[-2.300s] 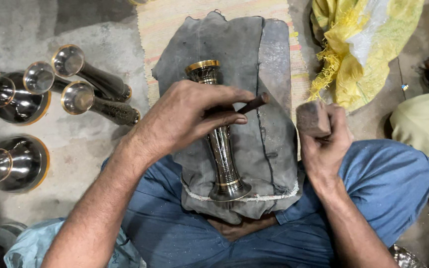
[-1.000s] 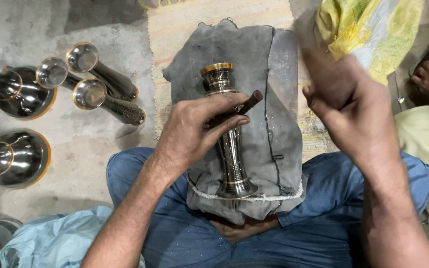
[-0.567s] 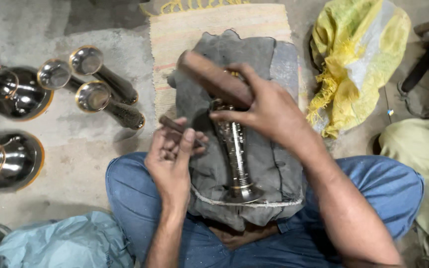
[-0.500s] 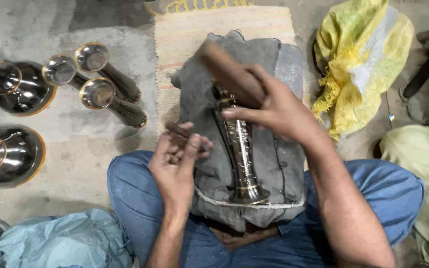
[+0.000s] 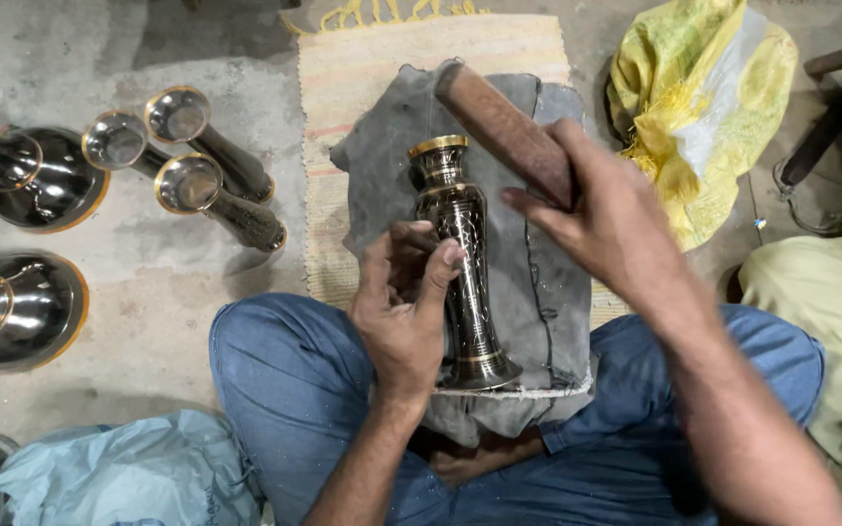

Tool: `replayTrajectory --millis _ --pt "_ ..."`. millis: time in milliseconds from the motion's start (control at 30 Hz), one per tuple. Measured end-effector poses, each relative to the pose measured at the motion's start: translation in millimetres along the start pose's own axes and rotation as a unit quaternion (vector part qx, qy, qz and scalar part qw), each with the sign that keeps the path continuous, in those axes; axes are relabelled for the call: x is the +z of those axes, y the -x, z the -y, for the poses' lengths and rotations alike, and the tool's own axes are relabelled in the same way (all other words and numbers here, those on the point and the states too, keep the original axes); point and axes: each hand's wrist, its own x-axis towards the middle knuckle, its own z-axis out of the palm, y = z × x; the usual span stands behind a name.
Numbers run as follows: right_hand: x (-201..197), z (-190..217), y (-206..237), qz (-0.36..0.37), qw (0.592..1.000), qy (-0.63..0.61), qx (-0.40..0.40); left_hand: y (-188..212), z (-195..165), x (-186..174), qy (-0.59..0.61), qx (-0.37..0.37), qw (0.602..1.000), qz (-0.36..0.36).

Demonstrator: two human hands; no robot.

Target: The person sits on the floor and uses a chisel and wooden mallet to engrave a decorative pattern onto a small metal vessel. They repeatedly strike the chisel against the vessel's surface while rotating it to continue the design.

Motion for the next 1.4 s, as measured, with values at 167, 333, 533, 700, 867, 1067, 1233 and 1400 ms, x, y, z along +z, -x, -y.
replayTrajectory --millis 167,333,533,700,867,1067,1233,1400 --pt "-47 32 3 -0.038 0.954 0.215 -0.205 9 20 3 -0.105 0.077 0.991 -0.034" --pt "-75 74 11 -0.078 0.849 0.460 -0.247 16 36 2 -0.095 0.098 0.989 -0.048" --pt "-88 92 10 -0.063 0.844 0.478 -0.234 17 31 6 -0.144 0.123 0.981 -0.032" --pt "-91 87 7 -0.069 0.861 0.447 -0.232 12 18 8 -0.139 0.072 0.988 -0.008" --pt "-95 85 7 -0.025 0.866 0.455 -0.208 7 10 9 -0.164 0.119 0.979 -0.009" --pt "-94 82 7 -0.018 0.862 0.469 -0.193 5 5 11 -0.146 0.093 0.985 -0.001" --pt "-96 75 11 -0.055 0.830 0.510 -0.220 7 6 13 -0.173 0.132 0.976 -0.004" --pt "-95 73 13 -0.050 0.763 0.607 -0.217 12 15 13 -0.191 0.143 0.971 -0.014"
